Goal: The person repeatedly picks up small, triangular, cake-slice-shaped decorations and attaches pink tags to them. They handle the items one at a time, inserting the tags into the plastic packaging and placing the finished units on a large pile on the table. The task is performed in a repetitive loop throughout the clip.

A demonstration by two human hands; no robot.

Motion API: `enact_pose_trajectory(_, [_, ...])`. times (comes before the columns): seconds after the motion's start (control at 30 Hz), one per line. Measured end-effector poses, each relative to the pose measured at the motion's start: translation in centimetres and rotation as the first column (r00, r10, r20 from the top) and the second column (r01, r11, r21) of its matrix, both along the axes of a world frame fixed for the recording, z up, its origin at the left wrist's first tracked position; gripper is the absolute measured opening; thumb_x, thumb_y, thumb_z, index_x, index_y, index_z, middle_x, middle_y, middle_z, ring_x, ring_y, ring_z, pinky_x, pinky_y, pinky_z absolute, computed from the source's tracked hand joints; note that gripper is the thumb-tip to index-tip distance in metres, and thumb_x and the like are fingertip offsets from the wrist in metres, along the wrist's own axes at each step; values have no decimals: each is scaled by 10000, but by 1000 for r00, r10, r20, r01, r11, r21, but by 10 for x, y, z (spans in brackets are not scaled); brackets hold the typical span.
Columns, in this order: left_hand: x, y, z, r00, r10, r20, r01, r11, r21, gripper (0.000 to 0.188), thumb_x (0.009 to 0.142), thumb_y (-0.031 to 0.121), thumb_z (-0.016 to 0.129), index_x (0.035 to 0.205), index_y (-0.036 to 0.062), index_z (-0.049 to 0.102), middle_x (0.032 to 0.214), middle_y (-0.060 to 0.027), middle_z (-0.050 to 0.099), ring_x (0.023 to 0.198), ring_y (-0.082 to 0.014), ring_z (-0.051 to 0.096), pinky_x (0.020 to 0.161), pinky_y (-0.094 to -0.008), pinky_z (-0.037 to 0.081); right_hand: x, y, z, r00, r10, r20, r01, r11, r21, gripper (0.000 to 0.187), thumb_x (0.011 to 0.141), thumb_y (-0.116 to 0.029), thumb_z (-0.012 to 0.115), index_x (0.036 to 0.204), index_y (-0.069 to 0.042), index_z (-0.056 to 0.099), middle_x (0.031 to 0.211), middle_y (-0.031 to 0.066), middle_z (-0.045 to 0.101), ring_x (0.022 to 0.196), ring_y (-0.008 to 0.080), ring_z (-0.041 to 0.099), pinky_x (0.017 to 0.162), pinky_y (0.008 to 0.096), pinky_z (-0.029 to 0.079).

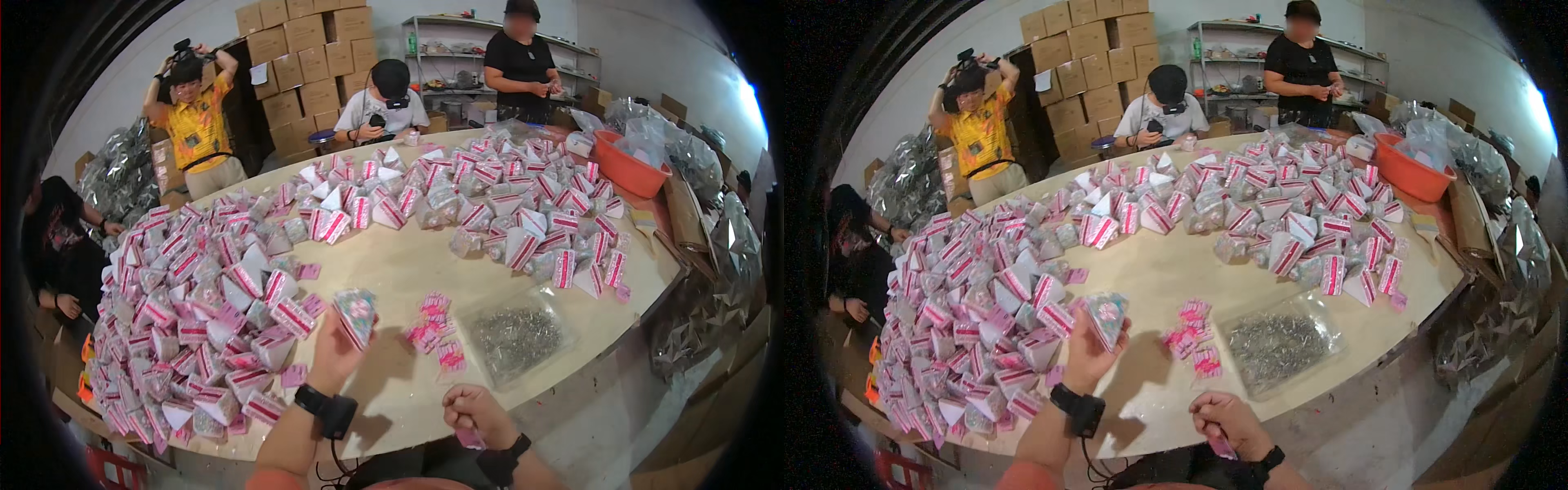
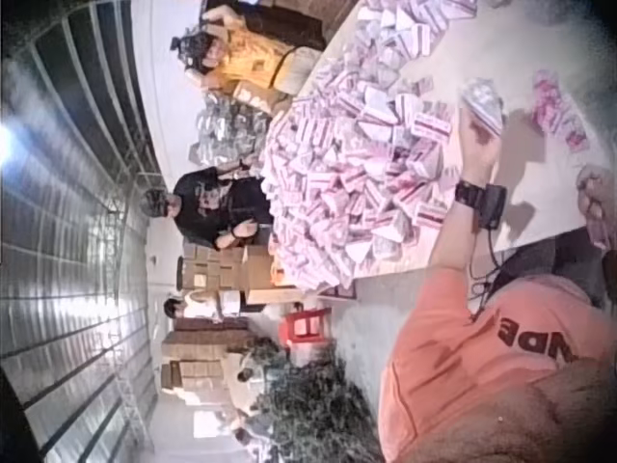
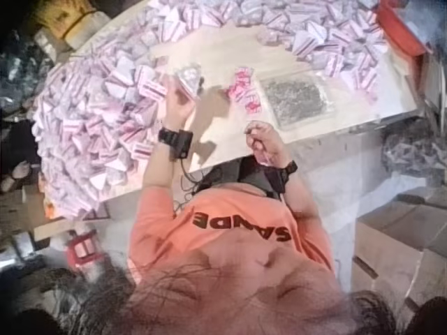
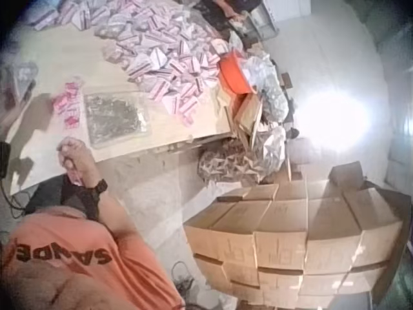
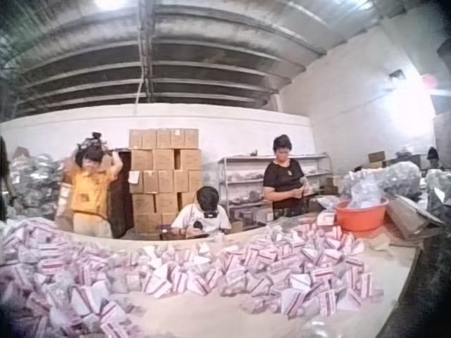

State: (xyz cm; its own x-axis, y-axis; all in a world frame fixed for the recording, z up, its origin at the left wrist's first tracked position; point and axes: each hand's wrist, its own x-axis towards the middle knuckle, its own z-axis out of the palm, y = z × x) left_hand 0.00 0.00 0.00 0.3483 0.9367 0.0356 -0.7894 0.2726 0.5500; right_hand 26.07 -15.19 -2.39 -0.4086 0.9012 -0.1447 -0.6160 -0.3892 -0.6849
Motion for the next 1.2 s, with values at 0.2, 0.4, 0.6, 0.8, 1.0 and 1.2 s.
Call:
enact_pose_trajectory(0.2, [1,-99,24,1000,21,2,-21,986,-164,577,890,510,516,1260,68,496,1265,-133,549,1067,-312,559,835,-410,464,-35,-14,39,943,-133,306,125,991,45,88,858,-48,576,906,13,618,680,86,608,464,39,434,424,171,329])
enact_pose_trajectory(0.4, [-13,-129,24,996,-43,78,52,993,-110,545,930,482,424,1292,77,468,1296,-108,529,1115,-267,549,816,-373,463,-84,-26,111,830,-252,498,38,916,400,113,841,-15,604,929,51,631,705,77,631,530,66,534,468,190,416])
enact_pose_trajectory(0.6, [-8,-153,43,993,105,-59,-97,987,127,547,921,409,485,1340,71,384,1301,-119,510,1177,-273,521,911,-389,461,-107,-34,135,616,-539,575,-49,702,710,108,822,-37,636,910,24,649,706,54,636,569,70,549,512,224,442])
enact_pose_trajectory(0.8, [-9,-160,45,991,133,-11,-127,965,230,665,840,277,642,1361,33,308,1299,-164,478,1179,-274,508,988,-394,423,-116,-40,148,500,-667,552,-118,579,806,124,795,-43,648,909,6,653,724,87,634,614,130,592,556,267,457])
enact_pose_trajectory(1.0, [-5,-164,57,955,295,-22,-275,913,301,705,796,201,673,1359,12,293,1303,-166,457,1183,-265,491,1001,-392,412,-115,-44,151,465,-710,529,-131,536,834,116,798,-47,641,901,7,644,768,122,638,657,212,617,591,295,473])
enact_pose_trajectory(1.2, [-1,-169,62,930,361,-64,-325,892,313,738,772,192,695,1355,1,285,1289,-162,458,1190,-269,483,1000,-402,410,-112,-45,151,450,-717,532,-169,517,839,109,803,-44,630,897,10,640,776,127,637,670,242,621,601,308,480])
